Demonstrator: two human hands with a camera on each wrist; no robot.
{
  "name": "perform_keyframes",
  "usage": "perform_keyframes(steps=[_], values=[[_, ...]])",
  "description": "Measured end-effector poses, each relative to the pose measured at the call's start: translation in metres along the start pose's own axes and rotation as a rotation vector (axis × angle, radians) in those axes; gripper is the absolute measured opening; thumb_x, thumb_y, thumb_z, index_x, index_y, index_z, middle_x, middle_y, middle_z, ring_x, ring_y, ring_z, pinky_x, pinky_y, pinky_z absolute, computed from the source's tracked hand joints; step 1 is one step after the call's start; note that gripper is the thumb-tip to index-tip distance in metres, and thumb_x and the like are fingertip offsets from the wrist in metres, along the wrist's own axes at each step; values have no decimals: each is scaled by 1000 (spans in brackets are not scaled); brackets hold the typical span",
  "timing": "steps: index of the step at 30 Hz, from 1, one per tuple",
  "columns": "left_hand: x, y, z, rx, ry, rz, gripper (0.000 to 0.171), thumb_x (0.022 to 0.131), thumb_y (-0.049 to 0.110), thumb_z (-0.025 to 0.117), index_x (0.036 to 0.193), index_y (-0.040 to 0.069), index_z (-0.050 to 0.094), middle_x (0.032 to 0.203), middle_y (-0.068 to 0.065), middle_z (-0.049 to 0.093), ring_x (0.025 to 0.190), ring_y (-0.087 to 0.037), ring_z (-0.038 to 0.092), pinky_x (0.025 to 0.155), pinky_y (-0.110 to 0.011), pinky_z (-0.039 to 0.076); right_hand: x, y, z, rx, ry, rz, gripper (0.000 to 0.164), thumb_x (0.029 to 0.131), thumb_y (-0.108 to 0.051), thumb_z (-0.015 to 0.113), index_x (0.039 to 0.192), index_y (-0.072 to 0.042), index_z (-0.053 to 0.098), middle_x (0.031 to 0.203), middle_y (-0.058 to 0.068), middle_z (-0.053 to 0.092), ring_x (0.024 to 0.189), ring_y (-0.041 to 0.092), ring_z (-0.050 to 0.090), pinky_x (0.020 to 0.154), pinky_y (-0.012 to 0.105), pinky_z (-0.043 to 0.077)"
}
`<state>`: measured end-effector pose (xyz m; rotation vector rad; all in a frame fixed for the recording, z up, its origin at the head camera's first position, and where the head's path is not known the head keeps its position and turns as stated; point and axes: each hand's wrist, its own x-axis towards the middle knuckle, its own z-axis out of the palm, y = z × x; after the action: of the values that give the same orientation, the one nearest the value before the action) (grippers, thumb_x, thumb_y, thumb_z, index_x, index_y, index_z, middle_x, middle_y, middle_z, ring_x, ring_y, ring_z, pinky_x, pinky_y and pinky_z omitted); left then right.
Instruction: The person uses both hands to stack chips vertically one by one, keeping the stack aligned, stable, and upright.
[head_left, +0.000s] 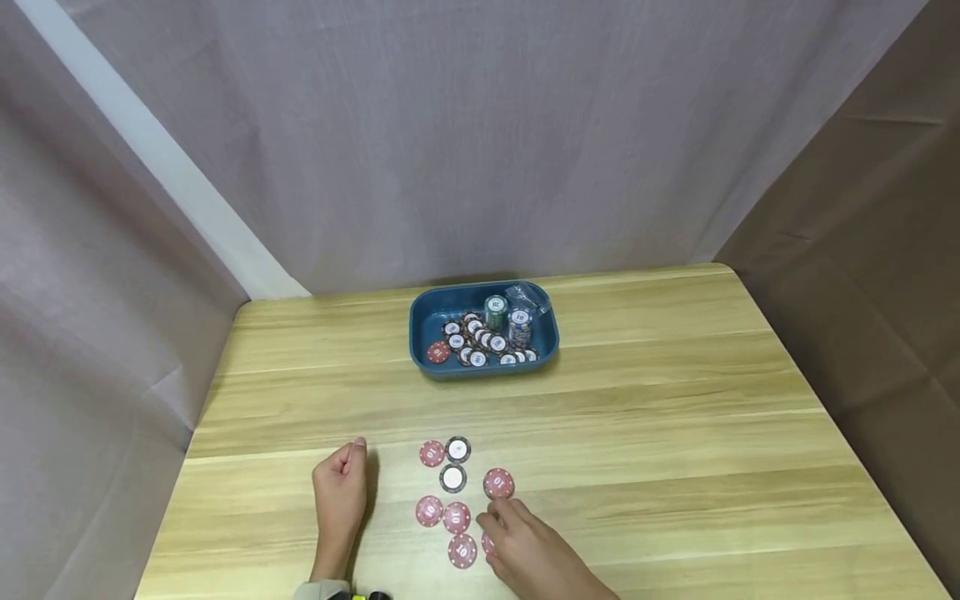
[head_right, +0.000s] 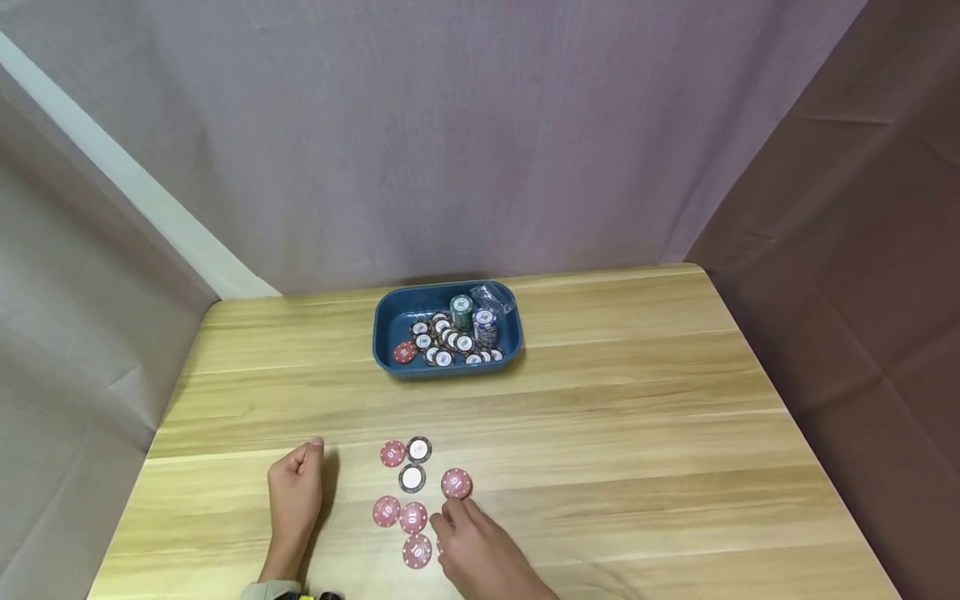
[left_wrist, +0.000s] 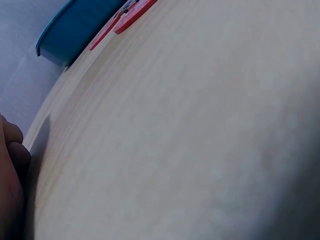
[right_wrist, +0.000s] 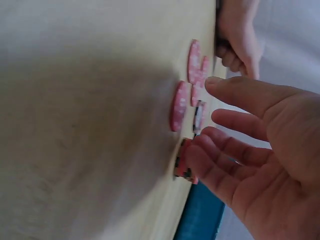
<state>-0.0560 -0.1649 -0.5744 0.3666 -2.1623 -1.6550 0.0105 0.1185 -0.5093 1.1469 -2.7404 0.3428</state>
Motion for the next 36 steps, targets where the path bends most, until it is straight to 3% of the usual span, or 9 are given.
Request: perform_keyframes(steps=[7,12,17,23,26,30,36], values=[[-1,1,1,-9,-2,-5,60,104,8,63,55,6,29,48,15,26,48,-2,22,45,-19,17,-6,1,19,-137,102,-59,36,69,-13,87,102,-5,74,95,4,63,80,14,57,72,21,50],[-2,1,0,-17,-8,-7,60,104,8,63,55,6,30,48,15,26,47,-2,22,45,-19,18,-7,-1,29,-110,175,-30,30,68,-10,84,94,-3,71,90,3,58,76,12,54,61,20,43],[-1,-1,-1,-9,-9,5,59,104,8,62,55,6,29,49,14,26,48,-2,22,45,-18,17,-6,-2,36,-99,216,1,30,66,-11,80,93,-3,69,89,3,56,75,13,51,59,22,40],[-1,-2,-1,-4,-9,-13,59,105,9,62,55,6,30,49,14,26,48,-2,23,45,-20,18,-5,-1,40,-101,214,-3,35,58,-14,78,90,-4,66,87,2,53,73,12,46,60,22,38],[-1,-3,-1,-5,-7,-14,59,105,8,62,56,6,29,49,13,26,48,-2,22,45,-20,18,-5,0,38,-94,204,-13,39,56,-17,80,90,-5,66,88,2,54,76,11,47,64,23,43],[0,-2,-1,-8,-2,-3,59,104,8,63,56,6,29,49,13,26,49,-2,22,45,-20,18,-5,2,30,-41,167,13,42,60,-20,83,96,-7,66,94,0,56,83,10,49,77,24,48],[1,-3,0,-9,-4,-2,59,104,8,63,55,6,30,48,14,26,48,-3,23,45,-20,19,-1,6,18,63,99,99,43,69,-19,81,108,-7,66,104,-1,55,88,8,49,81,23,50]])
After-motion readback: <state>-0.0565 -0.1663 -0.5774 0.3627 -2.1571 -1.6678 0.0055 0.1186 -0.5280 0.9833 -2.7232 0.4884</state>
